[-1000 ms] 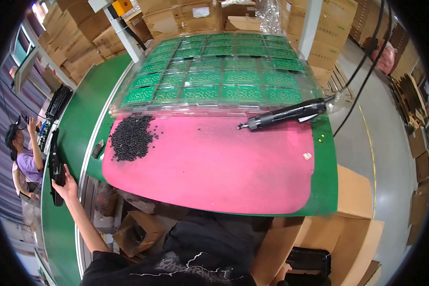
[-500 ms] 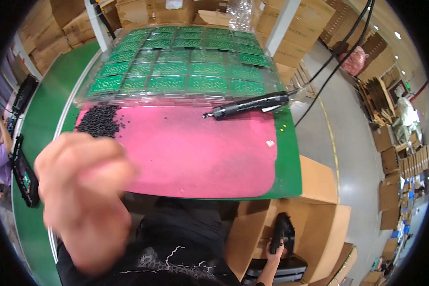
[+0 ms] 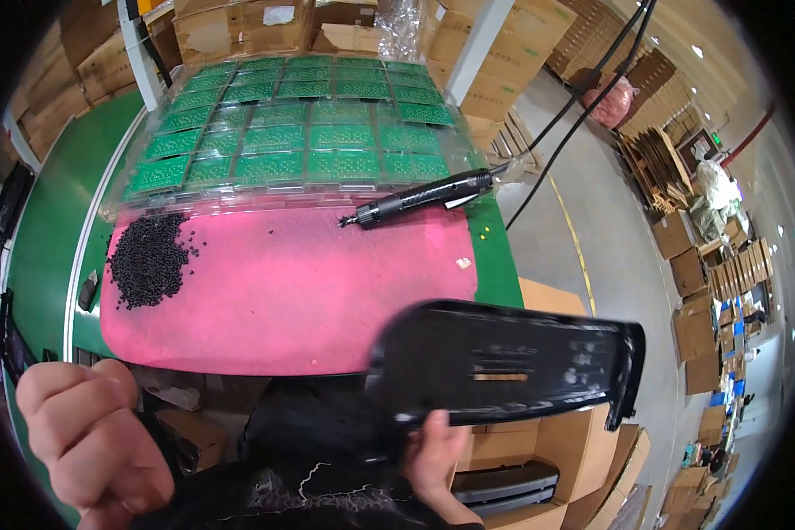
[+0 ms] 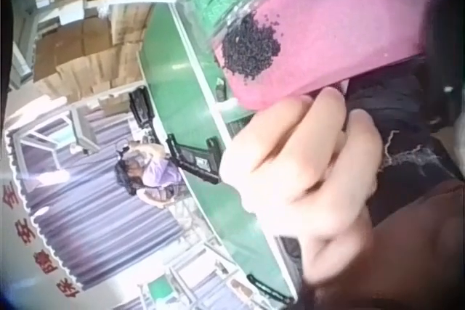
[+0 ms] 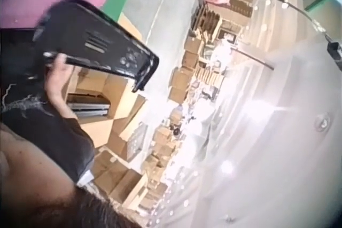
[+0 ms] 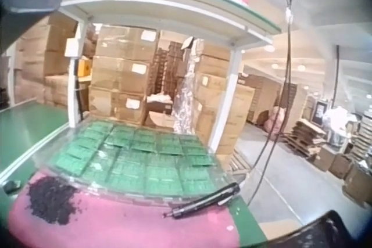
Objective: Assembling circuit boards into plastic housings and securing them with screws using an electric screwdriver.
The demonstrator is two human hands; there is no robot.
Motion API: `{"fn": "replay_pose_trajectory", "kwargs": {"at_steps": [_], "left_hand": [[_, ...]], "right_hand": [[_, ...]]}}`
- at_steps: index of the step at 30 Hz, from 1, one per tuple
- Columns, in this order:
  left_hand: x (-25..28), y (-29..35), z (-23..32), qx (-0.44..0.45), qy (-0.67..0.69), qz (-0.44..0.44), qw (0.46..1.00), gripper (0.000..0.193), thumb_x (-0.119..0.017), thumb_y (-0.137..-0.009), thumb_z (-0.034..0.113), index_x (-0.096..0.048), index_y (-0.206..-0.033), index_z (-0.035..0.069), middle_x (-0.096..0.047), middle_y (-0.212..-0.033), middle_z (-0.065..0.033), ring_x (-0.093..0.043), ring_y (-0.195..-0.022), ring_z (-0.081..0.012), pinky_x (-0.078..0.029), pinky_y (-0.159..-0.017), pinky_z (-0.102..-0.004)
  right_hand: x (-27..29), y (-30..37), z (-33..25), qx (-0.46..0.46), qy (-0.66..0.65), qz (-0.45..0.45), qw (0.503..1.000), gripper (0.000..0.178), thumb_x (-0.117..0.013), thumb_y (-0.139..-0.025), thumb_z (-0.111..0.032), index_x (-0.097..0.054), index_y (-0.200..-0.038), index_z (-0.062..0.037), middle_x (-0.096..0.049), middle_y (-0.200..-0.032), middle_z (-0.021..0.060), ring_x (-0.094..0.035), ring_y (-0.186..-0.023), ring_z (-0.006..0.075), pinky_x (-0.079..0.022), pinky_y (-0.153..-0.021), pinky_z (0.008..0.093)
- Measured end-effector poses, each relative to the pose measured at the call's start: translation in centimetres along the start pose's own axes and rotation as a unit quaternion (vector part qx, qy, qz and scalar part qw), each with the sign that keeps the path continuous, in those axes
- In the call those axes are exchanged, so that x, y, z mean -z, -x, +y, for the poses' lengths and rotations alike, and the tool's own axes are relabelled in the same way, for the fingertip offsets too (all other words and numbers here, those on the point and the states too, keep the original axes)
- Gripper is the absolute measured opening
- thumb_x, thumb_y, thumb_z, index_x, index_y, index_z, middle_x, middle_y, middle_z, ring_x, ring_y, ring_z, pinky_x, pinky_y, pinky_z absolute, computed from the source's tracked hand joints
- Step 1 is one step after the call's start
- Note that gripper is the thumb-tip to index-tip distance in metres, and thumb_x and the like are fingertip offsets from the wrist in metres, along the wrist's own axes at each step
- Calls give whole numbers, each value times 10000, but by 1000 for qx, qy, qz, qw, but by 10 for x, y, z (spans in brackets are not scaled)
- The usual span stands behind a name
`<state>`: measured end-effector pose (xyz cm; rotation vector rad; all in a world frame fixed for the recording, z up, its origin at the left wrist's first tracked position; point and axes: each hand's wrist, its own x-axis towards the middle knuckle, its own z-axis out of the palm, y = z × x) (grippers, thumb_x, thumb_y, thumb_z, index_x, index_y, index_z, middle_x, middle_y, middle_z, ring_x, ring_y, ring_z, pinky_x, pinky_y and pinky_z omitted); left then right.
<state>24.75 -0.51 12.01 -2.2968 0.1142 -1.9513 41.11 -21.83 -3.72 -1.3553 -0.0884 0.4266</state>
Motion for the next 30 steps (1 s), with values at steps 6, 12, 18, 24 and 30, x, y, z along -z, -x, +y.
{"fn": "replay_pose_trajectory", "kwargs": {"at_steps": [6, 12, 18, 24, 30], "left_hand": [[-42, 31, -51, 147, 56, -383, 910, 354, -720, -700, 198, -611, -977, 7, -602, -901, -95, -570, -795, -280, -485, -719, -395], [-54, 90, -104, 262, 95, -591, 757, 377, -749, -772, 236, -609, -1030, -1, -628, -1020, -133, -589, -994, -326, -489, -814, -431], [-44, 89, -113, 277, 94, -551, 782, 293, -746, -757, 187, -646, -982, 28, -659, -911, -117, -624, -931, -337, -506, -775, -441], [-40, 103, -129, 296, 107, -498, 808, 189, -733, -746, 126, -677, -901, 33, -657, -856, -94, -628, -881, -306, -509, -755, -415], [-45, 125, -146, 242, 103, -438, 860, 198, -731, -741, 98, -684, -912, 10, -636, -828, -103, -613, -832, -299, -509, -716, -400]], "right_hand": [[-36, 10, 12, -173, 138, -451, 865, 291, -455, -1035, -205, -474, -1120, 73, -691, -936, 143, -678, -742, 165, -554, -661, 274], [-94, -65, -84, 184, 335, -576, 723, 85, -657, -901, -108, -640, -951, -42, -697, -868, 92, -698, -684, 185, -550, -621, 296], [-222, -260, -119, 556, 625, -204, 508, 576, -678, -767, -69, -440, -1291, -89, -591, -1094, 139, -579, -1066, 334, -483, -860, 433], [-259, -391, -85, 509, 757, -141, 385, 638, -655, -763, -41, -453, -1360, -138, -559, -1256, 111, -553, -1175, 287, -471, -959, 459], [-281, -391, -78, 398, 771, -244, 434, 828, -558, -753, 81, -310, -1495, -190, -496, -1416, 126, -434, -1340, 316, -406, -1084, 430]]}}
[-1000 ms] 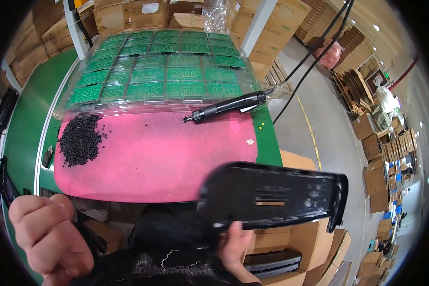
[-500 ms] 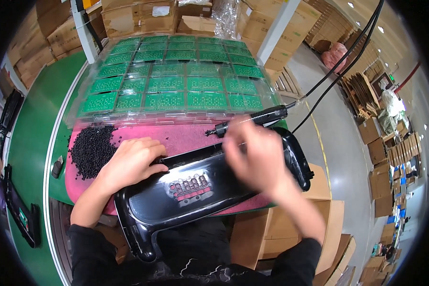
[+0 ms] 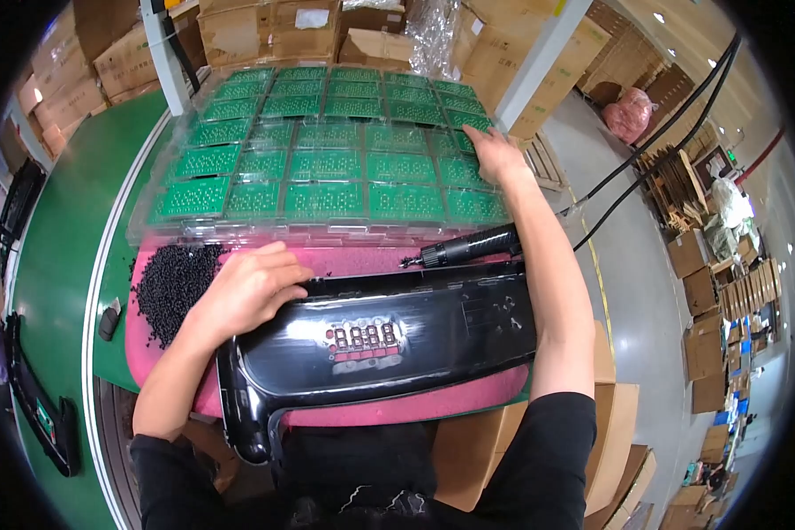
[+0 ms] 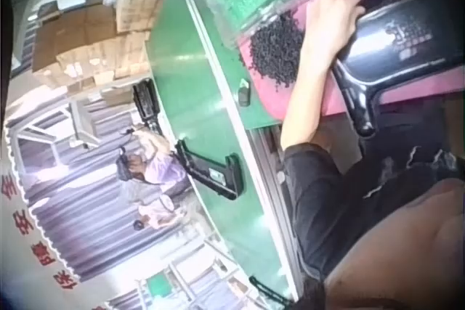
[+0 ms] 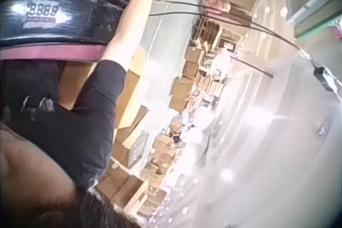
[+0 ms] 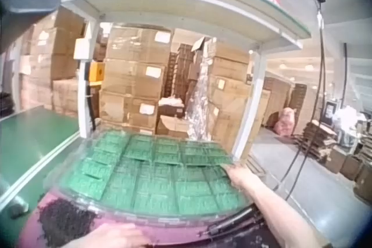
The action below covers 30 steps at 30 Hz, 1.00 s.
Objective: Assembling circuit boards into plastic housings and securing them with screws using an electric screwdriver.
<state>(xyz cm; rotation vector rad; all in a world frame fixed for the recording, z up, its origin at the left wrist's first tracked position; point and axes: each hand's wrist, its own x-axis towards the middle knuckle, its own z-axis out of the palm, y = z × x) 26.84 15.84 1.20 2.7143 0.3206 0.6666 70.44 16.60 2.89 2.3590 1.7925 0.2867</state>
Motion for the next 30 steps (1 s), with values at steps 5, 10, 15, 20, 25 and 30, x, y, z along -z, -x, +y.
{"fn": "replay_pose_trajectory", "kwargs": {"at_steps": [5, 10, 15, 20, 25, 30], "left_hand": [[-5, -5, -5, -19, 11, -1, 1000, 191, -729, -765, 102, -686, -927, 10, -631, -838, -112, -612, -842, -301, -508, -720, -400], [1, -9, 6, 16, 24, 64, 998, 185, -748, -787, 142, -654, -896, 26, -642, -872, -83, -606, -872, -270, -493, -780, -373], [11, -6, 27, 91, 172, 191, 962, 762, -872, -666, 272, -545, -1320, 60, -665, -1087, -99, -621, -1001, -244, -500, -852, -368], [1, -5, 39, 57, 241, 152, 957, 735, -884, -639, 242, -580, -1282, 55, -649, -1067, -94, -628, -927, -214, -526, -784, -331], [5, -3, 31, 44, 266, 168, 948, 703, -880, -618, 207, -599, -1245, 57, -644, -1067, -76, -619, -902, -195, -521, -750, -322], [21, -4, 36, -40, 219, 8, 975, 746, -878, -568, 199, -587, -1226, 4, -624, -1126, -122, -611, -958, -223, -487, -740, -296]], "right_hand": [[-5, 4, 11, -5, -63, 100, 993, 865, -597, -730, 93, -303, -1492, -192, -515, -1356, 198, -519, -1237, 365, -475, -999, 448], [48, 43, -28, 14, -240, 402, 884, 887, -772, -727, -35, -311, -1476, -155, -547, -1220, 203, -591, -1107, 347, -517, -930, 420], [103, 156, -141, 183, -703, 177, 664, 951, -771, -779, -54, -158, -1505, -61, -539, -1256, 173, -582, -1171, 285, -490, -1002, 413], [88, 200, -167, 231, -747, 142, 607, 1015, -795, -726, -30, -127, -1490, -33, -491, -1325, 238, -536, -1230, 300, -451, -1039, 411], [86, 223, -150, 153, -719, 138, 664, 731, -800, -755, -67, -395, -1352, 50, -627, -1118, 110, -599, -1077, 173, -446, -963, 290], [79, 246, -130, -7, -595, 18, 803, 135, -724, -810, -48, -645, -905, 7, -627, -673, -4, -581, -663, 36, -444, -658, 195]]}}
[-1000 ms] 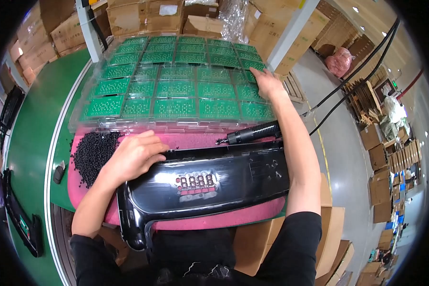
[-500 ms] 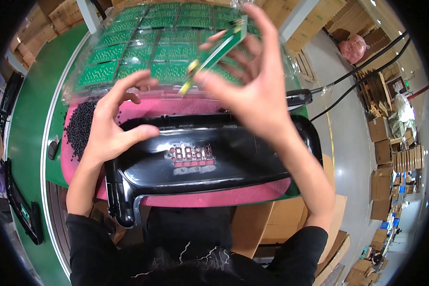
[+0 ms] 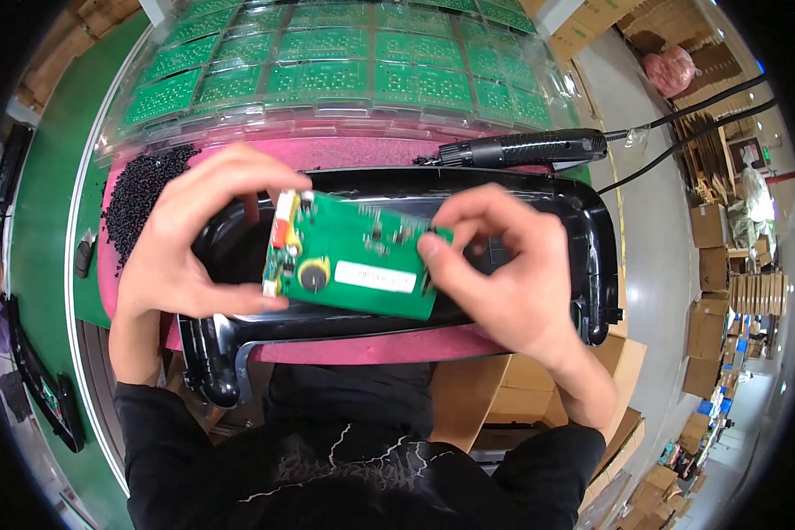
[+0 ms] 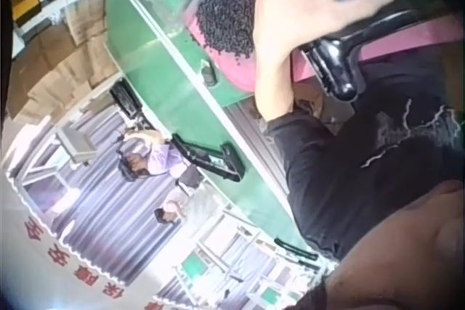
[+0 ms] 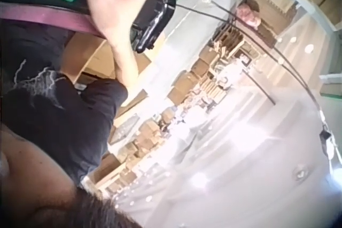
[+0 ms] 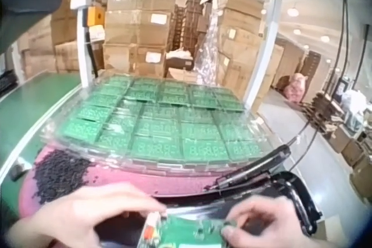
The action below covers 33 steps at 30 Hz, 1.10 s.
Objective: Assembling circuit boards into plastic housings and securing them with screws using an electric screwdriver.
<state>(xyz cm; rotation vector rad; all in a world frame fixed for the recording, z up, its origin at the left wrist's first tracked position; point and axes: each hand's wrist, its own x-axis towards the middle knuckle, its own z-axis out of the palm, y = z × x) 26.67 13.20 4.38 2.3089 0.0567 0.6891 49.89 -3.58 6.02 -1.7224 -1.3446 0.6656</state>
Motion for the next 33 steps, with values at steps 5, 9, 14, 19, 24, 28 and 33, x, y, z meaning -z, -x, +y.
{"fn": "replay_pose_trajectory", "kwargs": {"at_steps": [5, 9, 14, 19, 24, 28, 33], "left_hand": [[-13, 9, 3, 107, 20, -141, 984, 661, -851, -556, 176, -583, -1144, 37, -629, -983, -105, -642, -842, -244, -532, -720, -336], [-9, 13, 5, 153, -34, -186, 970, 622, -856, -576, 230, -570, -1098, 49, -646, -839, -76, -667, -752, -244, -544, -672, -338], [-13, 8, 2, 182, -55, -168, 967, 584, -853, -584, 230, -536, -1034, 38, -618, -779, -85, -643, -694, -245, -516, -620, -347], [-19, 6, -3, 243, -111, -186, 946, 591, -859, -595, 229, -513, -1032, 33, -581, -751, -97, -611, -678, -268, -477, -599, -373], [-27, 9, -1, 205, -152, -143, 956, 584, -861, -601, 248, -515, -1017, 29, -570, -769, -108, -603, -689, -289, -473, -595, -387], [-30, 6, -1, 192, -170, -149, 955, 578, -857, -605, 254, -529, -1024, 27, -561, -773, -112, -597, -696, -297, -468, -594, -396], [-29, 7, 1, 208, -181, -151, 949, 589, -850, -613, 257, -545, -1057, 19, -562, -785, -115, -593, -706, -300, -470, -612, -399]], "right_hand": [[4, 18, 7, -38, -63, -142, 987, 137, -568, -821, 27, -634, -940, 45, -635, -632, 40, -614, -599, 58, -477, -590, 202], [5, 17, 17, 19, -47, -184, 982, 323, -749, -741, -44, -627, -1036, 4, -667, -785, 73, -657, -694, 130, -498, -675, 232], [3, 0, 39, 120, 45, -169, 977, 559, -872, -603, -144, -610, -1083, -33, -636, -1103, 117, -622, -1018, 268, -474, -911, 360], [-8, -10, 55, 168, 75, -113, 976, 553, -845, -592, -105, -614, -1090, -37, -618, -1158, 132, -581, -1068, 321, -442, -966, 388], [-14, -9, 57, 149, 108, -100, 978, 585, -816, -554, -51, -621, -1104, -27, -613, -1191, 126, -568, -1126, 311, -441, -988, 395], [-12, -7, 55, 144, 132, -100, 976, 605, -809, -554, -34, -614, -1127, -27, -599, -1200, 125, -558, -1137, 320, -443, -987, 400], [-15, -8, 56, 145, 120, -98, 977, 616, -809, -554, -24, -614, -1138, -28, -599, -1201, 124, -557, -1141, 319, -443, -986, 400]]}}
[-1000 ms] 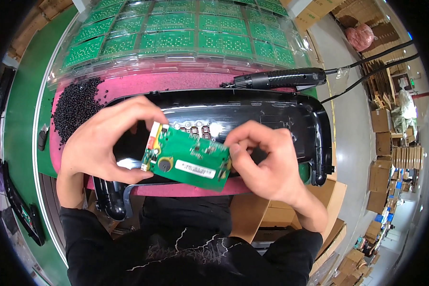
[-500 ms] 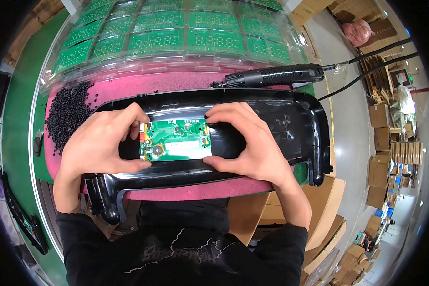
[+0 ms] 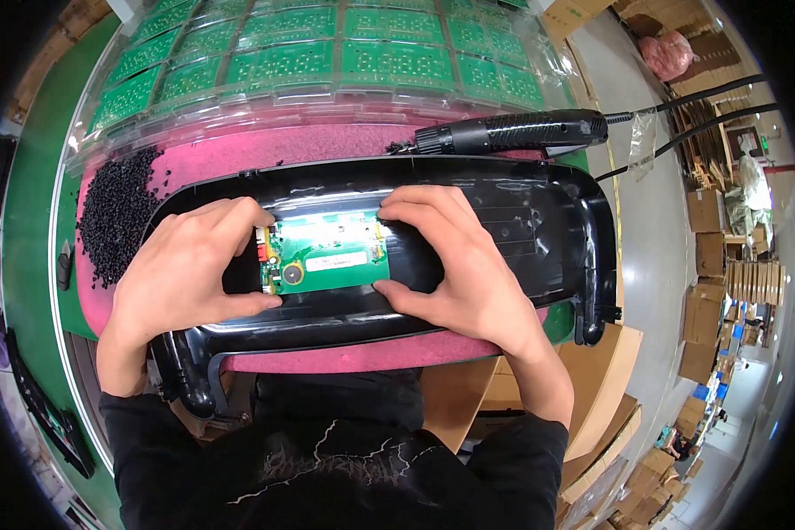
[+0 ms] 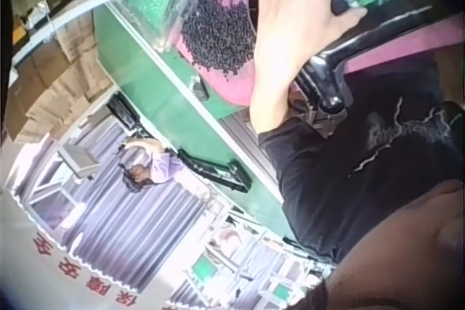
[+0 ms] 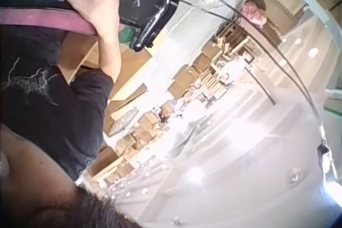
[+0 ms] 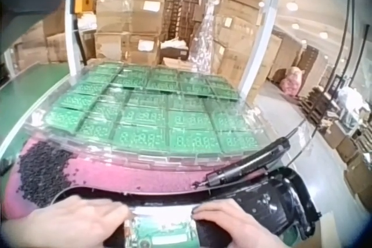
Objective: Assembling circuit boards into plastic housings and securing them with screws using an electric screwdriver.
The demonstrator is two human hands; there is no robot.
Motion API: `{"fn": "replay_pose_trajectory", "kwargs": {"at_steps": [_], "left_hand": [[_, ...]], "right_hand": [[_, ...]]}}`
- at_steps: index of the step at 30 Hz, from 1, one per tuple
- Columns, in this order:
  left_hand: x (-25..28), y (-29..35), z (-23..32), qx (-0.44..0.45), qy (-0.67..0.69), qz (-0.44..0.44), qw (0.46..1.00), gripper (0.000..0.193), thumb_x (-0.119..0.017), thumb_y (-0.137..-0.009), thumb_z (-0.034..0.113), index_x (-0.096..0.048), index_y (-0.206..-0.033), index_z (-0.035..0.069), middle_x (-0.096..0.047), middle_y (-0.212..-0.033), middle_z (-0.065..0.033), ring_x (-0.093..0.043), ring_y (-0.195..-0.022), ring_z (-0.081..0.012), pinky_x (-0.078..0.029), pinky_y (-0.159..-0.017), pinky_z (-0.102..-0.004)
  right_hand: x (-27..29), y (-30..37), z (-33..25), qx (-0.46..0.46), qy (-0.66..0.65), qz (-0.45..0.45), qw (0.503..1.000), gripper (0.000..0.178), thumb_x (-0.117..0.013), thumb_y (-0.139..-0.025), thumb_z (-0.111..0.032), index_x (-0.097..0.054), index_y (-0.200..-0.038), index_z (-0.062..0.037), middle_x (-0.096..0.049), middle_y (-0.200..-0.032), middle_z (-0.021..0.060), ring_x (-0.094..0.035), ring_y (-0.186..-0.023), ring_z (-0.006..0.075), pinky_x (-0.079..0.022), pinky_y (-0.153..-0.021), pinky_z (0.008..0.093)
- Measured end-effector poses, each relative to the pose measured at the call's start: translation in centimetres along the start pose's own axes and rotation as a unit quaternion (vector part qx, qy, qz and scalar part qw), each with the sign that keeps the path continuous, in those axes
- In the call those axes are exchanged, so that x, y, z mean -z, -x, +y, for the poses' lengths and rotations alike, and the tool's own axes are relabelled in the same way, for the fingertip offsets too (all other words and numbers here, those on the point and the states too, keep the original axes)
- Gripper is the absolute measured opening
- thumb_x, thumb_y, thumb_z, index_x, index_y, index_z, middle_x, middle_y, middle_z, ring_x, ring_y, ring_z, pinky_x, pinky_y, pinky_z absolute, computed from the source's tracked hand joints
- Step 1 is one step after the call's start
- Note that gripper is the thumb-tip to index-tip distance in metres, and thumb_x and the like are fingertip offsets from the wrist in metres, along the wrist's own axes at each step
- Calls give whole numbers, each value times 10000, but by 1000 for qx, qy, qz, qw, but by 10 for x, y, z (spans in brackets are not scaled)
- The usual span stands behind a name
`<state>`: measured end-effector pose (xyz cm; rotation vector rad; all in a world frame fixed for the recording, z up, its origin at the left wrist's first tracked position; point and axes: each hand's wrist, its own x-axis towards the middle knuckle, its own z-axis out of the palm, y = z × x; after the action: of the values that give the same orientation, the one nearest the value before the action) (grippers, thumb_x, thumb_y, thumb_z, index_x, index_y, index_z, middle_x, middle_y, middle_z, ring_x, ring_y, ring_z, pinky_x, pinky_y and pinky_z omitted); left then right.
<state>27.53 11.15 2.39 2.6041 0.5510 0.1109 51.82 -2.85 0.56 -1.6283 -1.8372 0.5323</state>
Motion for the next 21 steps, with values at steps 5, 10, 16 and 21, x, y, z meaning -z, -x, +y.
{"fn": "replay_pose_trajectory", "kwargs": {"at_steps": [5, 10, 16, 21], "left_hand": [[-1, -1, 2, -4, 6, 1, 1000, 596, -852, -610, 248, -542, -1066, 21, -561, -797, -118, -591, -712, -301, -470, -626, -400], [-3, 2, 1, -9, 8, 5, 1000, 622, -857, -605, 231, -532, -1095, 27, -556, -805, -120, -596, -743, -297, -470, -645, -398], [16, 8, 7, 43, 55, -22, 997, 802, -847, -658, 315, -444, -1303, 60, -621, -853, -160, -638, -813, -357, -495, -686, -428], [16, 5, -2, 41, 85, 36, 995, 584, -814, -693, 283, -563, -1154, 27, -460, -596, -92, -506, -537, -254, -389, -530, -366]], "right_hand": [[4, 3, 0, 4, 5, -18, 1000, 582, -810, -632, -50, -577, -1165, -19, -554, -1218, 131, -515, -1143, 326, -417, -1007, 389], [1, 4, -2, 6, 4, -2, 1000, 669, -812, -654, -64, -516, -1254, -29, -533, -1246, 140, -493, -1176, 345, -406, -1020, 401], [-15, 2, -57, 207, 215, 90, 950, 426, -755, -685, -180, -631, -1083, -94, -575, -1187, 101, -566, -1107, 266, -475, -860, 373], [-24, -11, -103, 266, 237, 210, 911, 330, -647, -725, -195, -614, -1019, -51, -603, -984, 113, -583, -984, 270, -497, -801, 380]]}}
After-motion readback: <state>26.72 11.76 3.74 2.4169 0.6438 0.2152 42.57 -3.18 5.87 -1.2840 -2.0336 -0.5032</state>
